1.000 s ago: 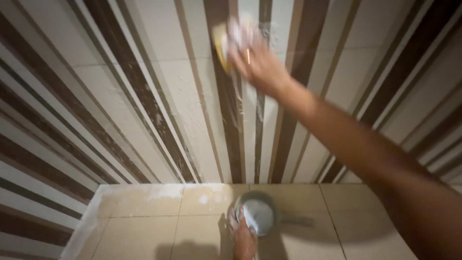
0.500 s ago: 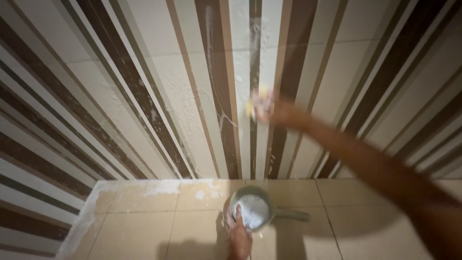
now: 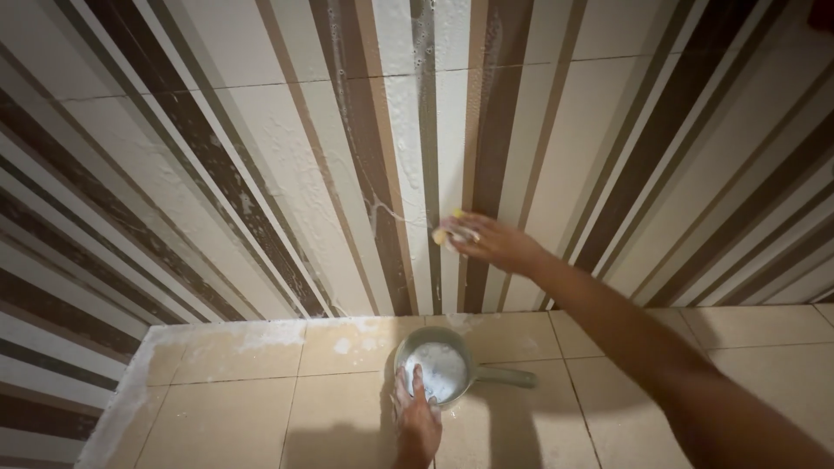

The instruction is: The person scrubs the bathroom wall and floor tiles with a sponge and soapy water from a scoop, covering the striped wall and the floor area around the toilet and drain.

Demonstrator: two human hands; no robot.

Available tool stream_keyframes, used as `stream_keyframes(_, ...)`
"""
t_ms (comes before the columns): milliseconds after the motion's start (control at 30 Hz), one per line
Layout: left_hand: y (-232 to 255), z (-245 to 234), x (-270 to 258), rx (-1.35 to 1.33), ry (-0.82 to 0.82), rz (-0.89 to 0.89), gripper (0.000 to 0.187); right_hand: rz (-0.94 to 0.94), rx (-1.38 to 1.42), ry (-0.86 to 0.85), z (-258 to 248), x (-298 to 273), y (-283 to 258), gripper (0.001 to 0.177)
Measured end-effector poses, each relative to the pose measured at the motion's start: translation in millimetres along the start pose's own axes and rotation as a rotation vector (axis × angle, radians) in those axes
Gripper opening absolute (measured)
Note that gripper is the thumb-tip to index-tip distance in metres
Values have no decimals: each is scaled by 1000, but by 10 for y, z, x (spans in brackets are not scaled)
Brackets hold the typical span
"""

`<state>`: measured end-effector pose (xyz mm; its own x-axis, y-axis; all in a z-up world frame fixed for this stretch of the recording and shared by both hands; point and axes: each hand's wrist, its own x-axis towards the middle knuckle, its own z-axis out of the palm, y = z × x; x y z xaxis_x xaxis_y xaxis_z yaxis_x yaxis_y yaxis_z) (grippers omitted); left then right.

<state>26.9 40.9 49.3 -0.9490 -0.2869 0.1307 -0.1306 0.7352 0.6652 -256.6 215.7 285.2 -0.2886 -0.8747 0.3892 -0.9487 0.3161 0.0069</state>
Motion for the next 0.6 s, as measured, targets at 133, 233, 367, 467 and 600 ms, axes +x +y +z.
stream_keyframes(133,45,17,59,233,-134,-121,73,-218,-590,69,-168,21,129,59)
stream_keyframes(233,179,-10,253,251,-184,-46,72,-150,-663,247,-832,267,268,55)
stream_keyframes(367,516,-167,572,311,-243,200,74,59,-723,576,-1832,623,439,45)
stream_keyframes(467,810,-203,868,194,-162,134,74,189,-910,728,-2056,660,465,43)
stream_keyframes(600,946,-153,923,169,-235,162,77,364,65,663,-1366,351,402,41)
